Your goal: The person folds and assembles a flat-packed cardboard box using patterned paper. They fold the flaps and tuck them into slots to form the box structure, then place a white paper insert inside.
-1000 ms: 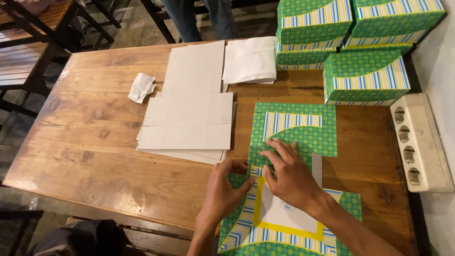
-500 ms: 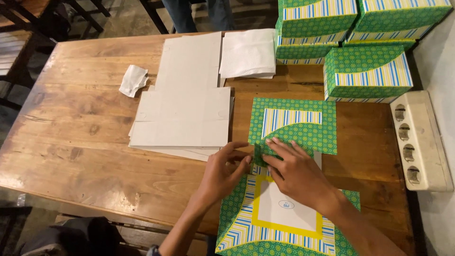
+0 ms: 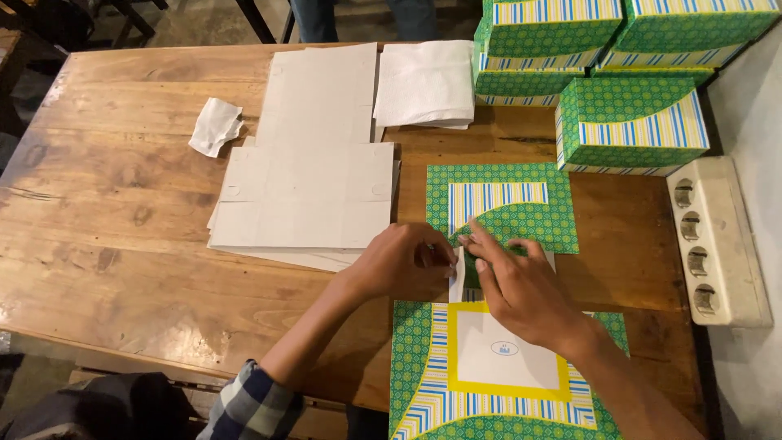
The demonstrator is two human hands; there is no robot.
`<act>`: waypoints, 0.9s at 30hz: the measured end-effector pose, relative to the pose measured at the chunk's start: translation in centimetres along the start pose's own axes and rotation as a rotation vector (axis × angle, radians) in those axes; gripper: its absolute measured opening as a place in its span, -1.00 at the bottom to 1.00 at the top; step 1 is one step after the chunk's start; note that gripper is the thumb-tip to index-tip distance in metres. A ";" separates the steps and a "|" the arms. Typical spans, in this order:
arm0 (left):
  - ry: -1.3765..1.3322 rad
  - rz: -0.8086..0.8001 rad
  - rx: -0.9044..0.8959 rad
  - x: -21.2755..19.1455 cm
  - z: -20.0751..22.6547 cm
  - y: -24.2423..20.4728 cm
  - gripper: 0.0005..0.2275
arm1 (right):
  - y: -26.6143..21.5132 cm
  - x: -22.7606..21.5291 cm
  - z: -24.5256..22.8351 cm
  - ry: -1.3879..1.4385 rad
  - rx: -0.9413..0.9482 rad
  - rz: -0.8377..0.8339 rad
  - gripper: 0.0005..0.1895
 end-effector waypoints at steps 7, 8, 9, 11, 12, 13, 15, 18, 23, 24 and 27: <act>0.013 -0.009 -0.075 0.9 -2.6 1.5 -0.70 | 0.1 -0.4 -1.1 -0.065 -0.076 0.047 -0.49; 0.033 -0.014 -0.079 0.7 -2.4 1.4 -0.70 | 0.0 -0.4 -1.3 -0.091 -0.094 0.073 -0.49; 0.053 -0.018 -0.082 0.5 -2.2 1.3 -0.71 | -0.1 -0.4 -1.5 -0.117 -0.111 0.099 -0.49; 0.085 -0.045 -0.090 0.4 -1.9 1.6 -0.72 | 0.1 -0.1 -0.9 -0.139 -0.139 0.094 -0.52; 0.118 -0.073 -0.096 0.5 -1.8 1.7 -0.74 | 0.1 0.1 -0.7 -0.161 -0.167 0.092 -0.55; 0.115 -0.070 -0.098 0.6 -2.5 2.1 -0.74 | 0.0 0.2 -0.7 -0.163 -0.169 0.088 -0.55; 0.122 -0.105 -0.039 1.1 -3.5 3.0 -0.73 | -0.1 0.3 -0.6 -0.199 -0.195 0.059 -0.50; -0.024 -0.115 -0.020 0.3 -3.7 3.3 -0.80 | 0.0 0.0 -0.6 -0.181 -0.194 0.039 -0.48; -0.064 -0.068 -0.033 0.4 -4.2 2.8 -0.81 | 0.0 -0.1 -0.5 -0.186 -0.185 0.026 -0.47; -0.054 -0.039 -0.037 0.4 -4.3 2.7 -0.81 | -0.1 0.0 -0.5 -0.194 -0.195 0.036 -0.47; -0.060 -0.015 -0.048 0.4 -4.1 2.5 -0.83 | 0.0 -0.3 -0.8 -0.205 -0.208 0.030 -0.47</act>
Point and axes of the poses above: each hand's wrist, its own y-axis towards the middle knuckle, its own x-axis out of the palm, z = x × y, the point moved 5 cm from there along y, towards the middle knuckle, and after that the axes turned 6 degrees about y, right-handed, at the moved point
